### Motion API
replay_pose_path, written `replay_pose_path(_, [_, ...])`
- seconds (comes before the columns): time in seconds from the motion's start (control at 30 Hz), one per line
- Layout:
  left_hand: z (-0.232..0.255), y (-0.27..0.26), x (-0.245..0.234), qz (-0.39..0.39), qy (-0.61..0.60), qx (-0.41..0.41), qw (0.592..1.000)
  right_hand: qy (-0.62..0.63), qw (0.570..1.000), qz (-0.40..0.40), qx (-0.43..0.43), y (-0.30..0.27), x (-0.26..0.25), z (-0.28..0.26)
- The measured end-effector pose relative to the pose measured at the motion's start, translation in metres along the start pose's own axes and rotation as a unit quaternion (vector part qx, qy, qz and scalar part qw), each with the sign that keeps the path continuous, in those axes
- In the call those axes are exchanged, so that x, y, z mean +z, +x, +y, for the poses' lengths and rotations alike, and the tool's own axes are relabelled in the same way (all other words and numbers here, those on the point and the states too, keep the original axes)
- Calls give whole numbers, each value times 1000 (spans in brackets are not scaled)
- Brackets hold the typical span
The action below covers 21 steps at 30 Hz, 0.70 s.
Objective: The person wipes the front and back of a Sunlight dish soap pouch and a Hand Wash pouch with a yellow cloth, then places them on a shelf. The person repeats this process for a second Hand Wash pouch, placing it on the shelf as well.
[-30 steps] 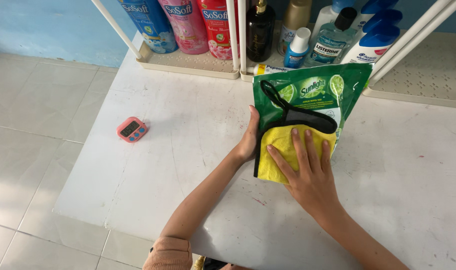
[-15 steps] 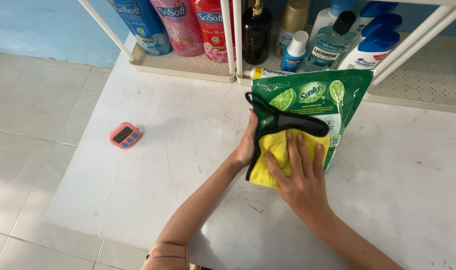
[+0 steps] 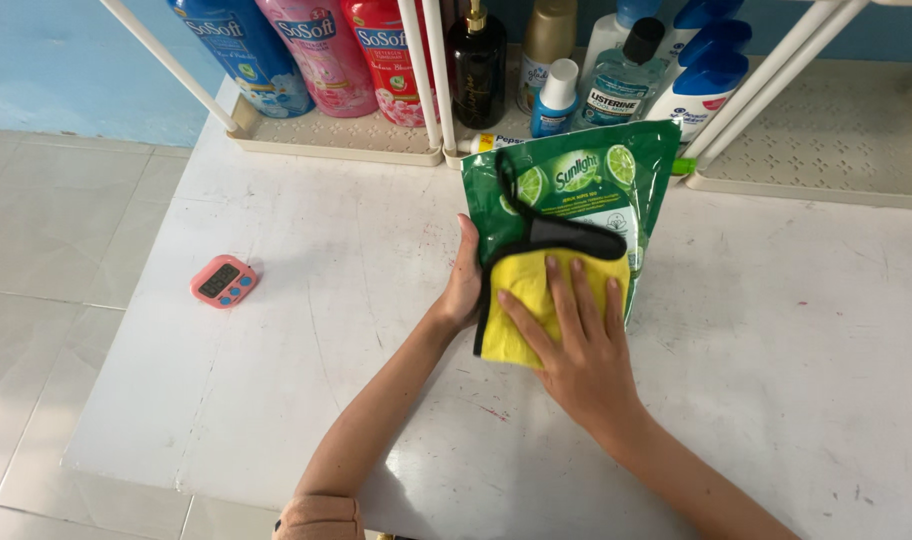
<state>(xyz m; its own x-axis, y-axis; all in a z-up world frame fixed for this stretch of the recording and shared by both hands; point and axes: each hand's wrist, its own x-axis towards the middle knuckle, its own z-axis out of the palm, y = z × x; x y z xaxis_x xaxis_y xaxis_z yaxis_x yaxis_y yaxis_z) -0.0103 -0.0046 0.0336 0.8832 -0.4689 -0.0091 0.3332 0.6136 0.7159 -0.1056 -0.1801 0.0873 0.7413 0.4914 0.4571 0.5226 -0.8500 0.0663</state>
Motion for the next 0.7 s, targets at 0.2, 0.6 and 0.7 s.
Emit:
replay_pose_path(0.2, [-13, -3, -3, 6, 35, -39, 999, 19, 998, 52, 8, -2, 5, 3])
replay_pose_path(0.6, [-15, 1, -12, -8, 13, -32, 999, 58, 998, 33, 23, 10, -2, 6])
replay_pose_path(0.7, [-16, 4, -12, -12, 8, -18, 1000, 69, 997, -5, 15, -5, -11, 6])
